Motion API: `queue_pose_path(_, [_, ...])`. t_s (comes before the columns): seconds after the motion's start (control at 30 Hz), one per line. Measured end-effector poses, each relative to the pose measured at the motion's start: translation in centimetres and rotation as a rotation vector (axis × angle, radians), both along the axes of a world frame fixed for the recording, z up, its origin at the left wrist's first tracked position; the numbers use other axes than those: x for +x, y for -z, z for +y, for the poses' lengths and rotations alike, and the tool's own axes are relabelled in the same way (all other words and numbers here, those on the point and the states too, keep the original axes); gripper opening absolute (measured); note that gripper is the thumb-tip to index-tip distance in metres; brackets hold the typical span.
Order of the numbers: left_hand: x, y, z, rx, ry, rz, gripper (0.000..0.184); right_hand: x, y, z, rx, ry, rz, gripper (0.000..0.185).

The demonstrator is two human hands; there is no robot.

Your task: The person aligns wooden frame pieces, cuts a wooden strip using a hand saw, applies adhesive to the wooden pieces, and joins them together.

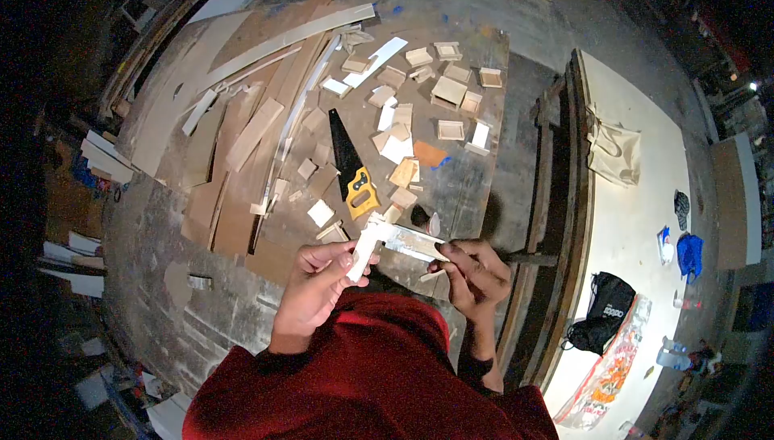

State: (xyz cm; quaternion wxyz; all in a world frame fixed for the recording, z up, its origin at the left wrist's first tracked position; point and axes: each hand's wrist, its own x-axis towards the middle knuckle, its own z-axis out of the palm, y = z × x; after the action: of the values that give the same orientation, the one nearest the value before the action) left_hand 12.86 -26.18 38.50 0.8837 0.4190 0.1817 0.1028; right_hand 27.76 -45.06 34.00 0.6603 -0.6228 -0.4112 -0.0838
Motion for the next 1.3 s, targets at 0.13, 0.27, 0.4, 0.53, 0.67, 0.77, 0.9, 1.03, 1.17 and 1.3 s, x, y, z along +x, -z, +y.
queue_pose_path(0.13, [0.1,-0.3,-0.1,0.010,-0.047,0.037,0.030,-0.3,0.1,-0.4,-0.032,0.014,0.015,0.017])
queue_pose_path(0.27, [0.0,-0.2,-0.3,-0.022,-0.047,0.041,0.029,-0.2,-0.9,-0.4,-0.076,0.070,-0.092,0.019])
queue_pose_path(0.4, [0.1,-0.7,-0.8,0.037,-0.089,0.050,0.030,-0.3,0.1,-0.7,-0.041,0.151,-0.021,0.016])
queue_pose_path(0.53, [-0.1,0.1,-1.0,0.116,-0.165,0.008,0.030,-0.2,-0.5,-0.8,-0.069,0.220,-0.156,0.017])
queue_pose_path(0.67, [-0.1,0.7,-1.1,0.231,-0.297,-0.006,0.023,-0.7,-0.2,-0.8,-0.005,0.266,-0.209,0.019])
queue_pose_path(0.77, [0.1,0.3,-1.0,0.328,-0.366,0.042,0.020,-0.5,0.1,-0.8,-0.028,0.311,-0.314,0.019])
queue_pose_path(0.9, [-0.3,0.2,-1.0,0.431,-0.370,0.032,0.019,-1.3,-0.3,0.2,0.017,0.250,-0.136,0.016])
queue_pose_path(1.03, [-0.3,-0.1,-1.2,0.408,-0.382,0.022,0.016,-1.0,0.3,0.9,0.002,0.163,-0.109,0.020])
queue_pose_path(1.17, [-0.5,-0.1,-1.0,0.419,-0.389,0.030,0.015,-0.6,0.6,0.9,0.065,0.221,-0.078,0.017])
queue_pose_path(1.3, [-0.8,0.0,-0.5,0.413,-0.388,0.049,0.015,-0.8,0.5,1.0,0.101,0.227,-0.036,0.016])
